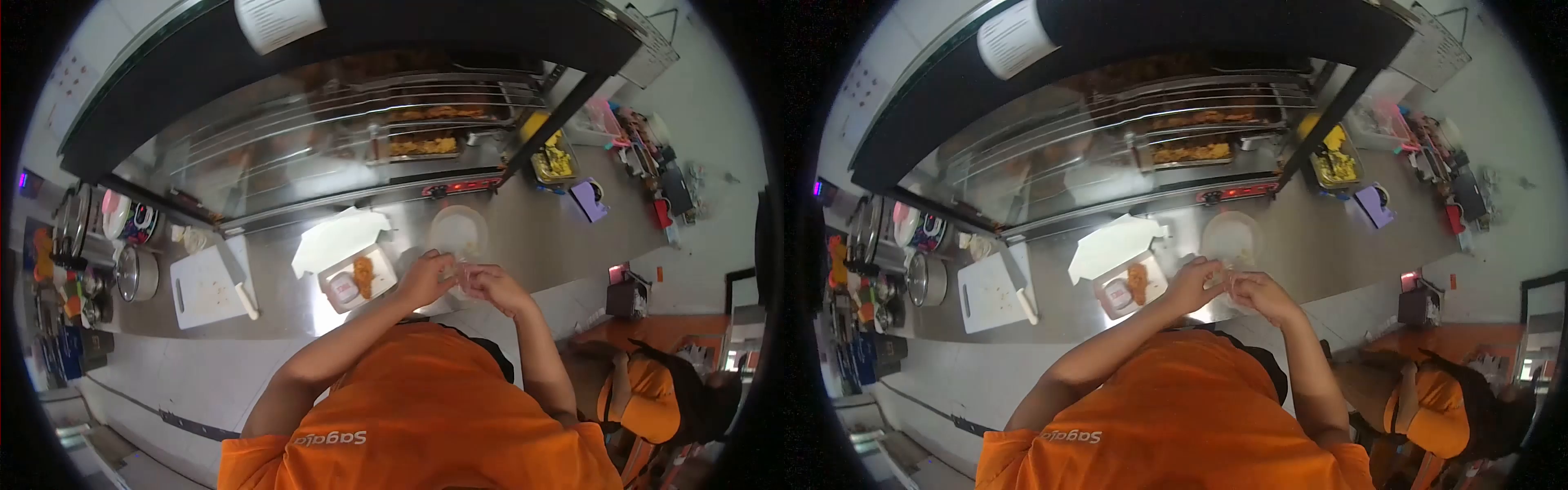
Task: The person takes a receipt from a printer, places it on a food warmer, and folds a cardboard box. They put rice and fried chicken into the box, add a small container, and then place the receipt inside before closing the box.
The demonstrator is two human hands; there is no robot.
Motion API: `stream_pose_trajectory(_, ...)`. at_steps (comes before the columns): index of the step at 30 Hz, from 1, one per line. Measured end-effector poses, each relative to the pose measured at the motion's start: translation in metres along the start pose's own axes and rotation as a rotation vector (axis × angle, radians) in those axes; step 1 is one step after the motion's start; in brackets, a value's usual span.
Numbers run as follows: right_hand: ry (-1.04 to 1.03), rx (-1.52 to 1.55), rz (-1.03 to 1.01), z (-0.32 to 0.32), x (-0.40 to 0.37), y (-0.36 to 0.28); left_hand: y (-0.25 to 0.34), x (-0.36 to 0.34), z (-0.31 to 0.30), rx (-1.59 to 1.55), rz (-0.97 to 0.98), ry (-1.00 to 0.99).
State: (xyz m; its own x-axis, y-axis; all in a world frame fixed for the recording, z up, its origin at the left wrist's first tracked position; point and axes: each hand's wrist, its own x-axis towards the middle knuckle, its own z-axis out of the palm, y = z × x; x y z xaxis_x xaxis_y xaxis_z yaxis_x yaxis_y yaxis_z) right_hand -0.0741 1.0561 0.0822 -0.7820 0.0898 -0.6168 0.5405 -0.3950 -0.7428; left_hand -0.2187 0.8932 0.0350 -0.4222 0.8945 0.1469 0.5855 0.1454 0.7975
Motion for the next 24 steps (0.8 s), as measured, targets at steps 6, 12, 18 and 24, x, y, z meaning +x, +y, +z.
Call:
stream_pose_trajectory(6,0.429,-0.135,-0.382,-0.063,-0.003,0.017,0.004,0.032,0.025,-0.080,-0.374,0.086)
stream_pose_trajectory(12,0.653,0.089,-0.767,-0.104,0.043,0.012,-0.065,0.034,0.083,-0.484,-1.016,-0.118)
stream_pose_trajectory(18,0.226,0.356,-0.328,-0.137,0.119,0.055,-0.042,0.015,0.068,-0.833,-1.031,0.000)
stream_pose_trajectory(24,0.775,-0.181,-0.004,-0.112,0.138,0.058,-0.044,0.019,0.067,-0.795,-1.004,0.039)
